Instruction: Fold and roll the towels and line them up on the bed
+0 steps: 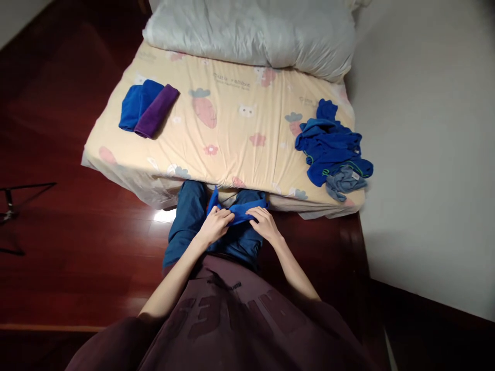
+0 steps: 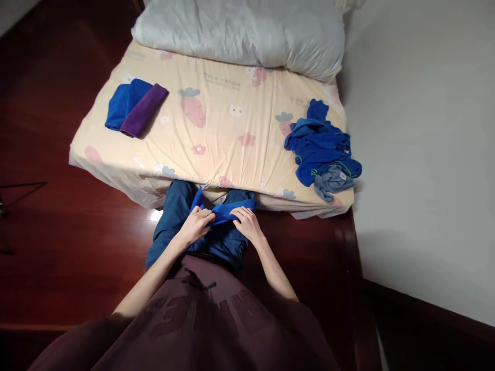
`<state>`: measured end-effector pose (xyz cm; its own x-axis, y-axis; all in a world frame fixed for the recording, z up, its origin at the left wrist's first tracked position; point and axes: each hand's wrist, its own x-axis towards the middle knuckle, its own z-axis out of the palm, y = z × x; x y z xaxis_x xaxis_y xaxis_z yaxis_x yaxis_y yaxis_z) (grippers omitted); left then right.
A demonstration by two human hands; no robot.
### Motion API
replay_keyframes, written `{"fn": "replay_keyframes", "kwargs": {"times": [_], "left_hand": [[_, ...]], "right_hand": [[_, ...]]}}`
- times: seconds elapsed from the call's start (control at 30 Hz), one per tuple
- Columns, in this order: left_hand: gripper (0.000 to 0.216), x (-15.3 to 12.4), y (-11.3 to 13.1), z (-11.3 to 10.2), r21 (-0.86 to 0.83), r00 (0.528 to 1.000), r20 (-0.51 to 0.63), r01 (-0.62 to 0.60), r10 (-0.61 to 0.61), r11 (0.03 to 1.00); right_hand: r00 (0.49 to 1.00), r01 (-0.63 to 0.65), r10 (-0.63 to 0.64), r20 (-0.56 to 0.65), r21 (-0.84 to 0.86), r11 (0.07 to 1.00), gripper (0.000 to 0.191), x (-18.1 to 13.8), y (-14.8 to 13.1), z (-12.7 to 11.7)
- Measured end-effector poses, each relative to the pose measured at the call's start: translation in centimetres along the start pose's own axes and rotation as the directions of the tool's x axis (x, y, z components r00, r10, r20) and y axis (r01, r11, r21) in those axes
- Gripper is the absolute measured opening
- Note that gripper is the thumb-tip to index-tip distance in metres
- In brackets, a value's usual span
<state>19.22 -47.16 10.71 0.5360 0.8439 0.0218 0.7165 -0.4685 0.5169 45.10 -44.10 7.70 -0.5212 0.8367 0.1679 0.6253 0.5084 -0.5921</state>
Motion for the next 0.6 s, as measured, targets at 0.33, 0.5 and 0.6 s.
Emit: {"fn": "replay_keyframes", "kwargs": {"times": [0.33,0.5,0.6], "left_hand": [[0.028,-8.5,1.1,-4.4,0.080,0.988,-0.133,0.093,-0.082,0.992],[0.027,-10.6,1.9,-7.4,0.164,0.971,-0.241,0.050,-0.009,0.985],[0.024,-11.2,2.4,-9.2,0.218,0.972,-0.223,-0.027,0.077,0.975]], "right_hand": [[0.951,-0.008,0.025,-0.310,0.055,0.998,0.038,-2.0,-4.2,-0.3],[0.841,-0.129,0.102,-0.531,-0.014,0.992,0.033,-3.7,-3.2,-0.9],[0.762,-0.258,0.171,-0.625,-0.050,0.965,0.028,-4.9,-1.7,-1.7]]}}
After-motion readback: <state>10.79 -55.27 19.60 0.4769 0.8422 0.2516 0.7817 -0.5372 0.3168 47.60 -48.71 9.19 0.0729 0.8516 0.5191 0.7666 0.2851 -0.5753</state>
